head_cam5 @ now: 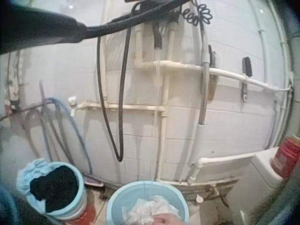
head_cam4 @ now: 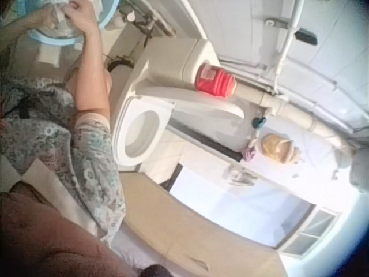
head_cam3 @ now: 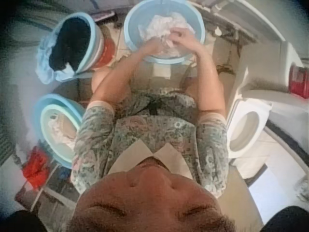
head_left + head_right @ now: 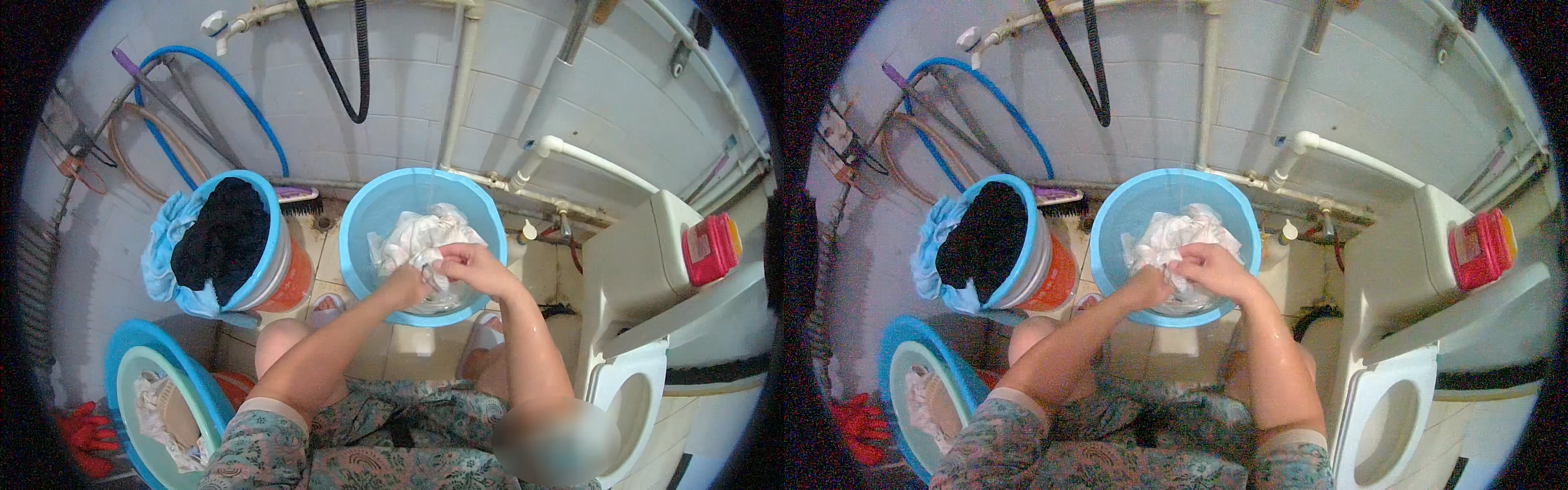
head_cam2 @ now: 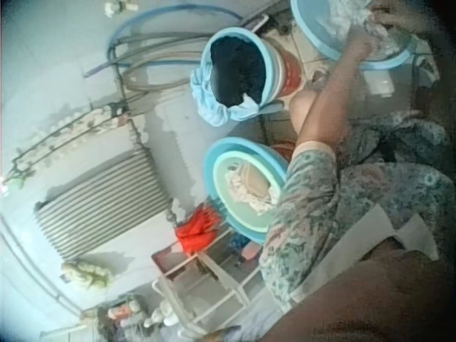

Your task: The person pours water from a blue basin into a toilet bowl, then proceeds to hand-wash various pieces of clothing in the basin. They scrub and rinse white and dark-colored garments one by one, transferring them between the basin and a bucket.

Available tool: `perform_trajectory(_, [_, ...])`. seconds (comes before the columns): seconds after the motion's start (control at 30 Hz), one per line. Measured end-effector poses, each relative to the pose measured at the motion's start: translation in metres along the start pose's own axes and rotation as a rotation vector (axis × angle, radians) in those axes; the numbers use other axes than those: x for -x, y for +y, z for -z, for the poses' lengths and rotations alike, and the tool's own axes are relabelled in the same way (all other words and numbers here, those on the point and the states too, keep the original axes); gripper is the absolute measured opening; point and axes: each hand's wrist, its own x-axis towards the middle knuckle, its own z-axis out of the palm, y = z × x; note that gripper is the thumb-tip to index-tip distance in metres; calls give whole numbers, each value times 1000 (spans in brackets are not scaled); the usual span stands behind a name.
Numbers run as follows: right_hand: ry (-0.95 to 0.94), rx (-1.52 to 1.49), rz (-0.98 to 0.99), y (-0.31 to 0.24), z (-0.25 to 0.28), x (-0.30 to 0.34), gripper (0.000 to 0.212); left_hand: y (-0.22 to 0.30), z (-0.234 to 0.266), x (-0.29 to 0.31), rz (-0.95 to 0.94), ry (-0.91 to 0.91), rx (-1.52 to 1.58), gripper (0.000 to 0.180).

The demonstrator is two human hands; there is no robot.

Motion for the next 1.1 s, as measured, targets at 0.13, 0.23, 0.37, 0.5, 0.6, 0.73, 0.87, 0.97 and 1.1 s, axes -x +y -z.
perform_trajectory(0.13, [432,151,72,15,29,0,36,-44,-8,-12,-21,448,852,38])
perform_trajectory(0.23, [643,458,20,13,35,6,36,-8,75,39,46,632,1325,28])
perform_trajectory(0.37, [606,420,6,24,43,9,34,75,152,88,-377,707,1382,23])
perform_trajectory(0.5, [702,428,-18,13,50,23,32,136,234,112,-718,847,1376,21])
perform_trajectory(0.6, [739,402,-20,12,53,28,30,179,272,135,-984,991,1261,23])
perform_trajectory(0.73, [765,364,2,13,57,29,28,164,304,127,-1037,922,1225,25])
perform_trajectory(0.87, [771,389,-9,14,70,33,27,139,251,72,-659,973,1190,28])
perform_trajectory(0.97, [737,431,-10,12,63,29,27,69,188,20,-84,906,576,38])
perform_trajectory(1.1, [712,454,-15,8,64,26,26,14,86,-41,220,392,-247,46])
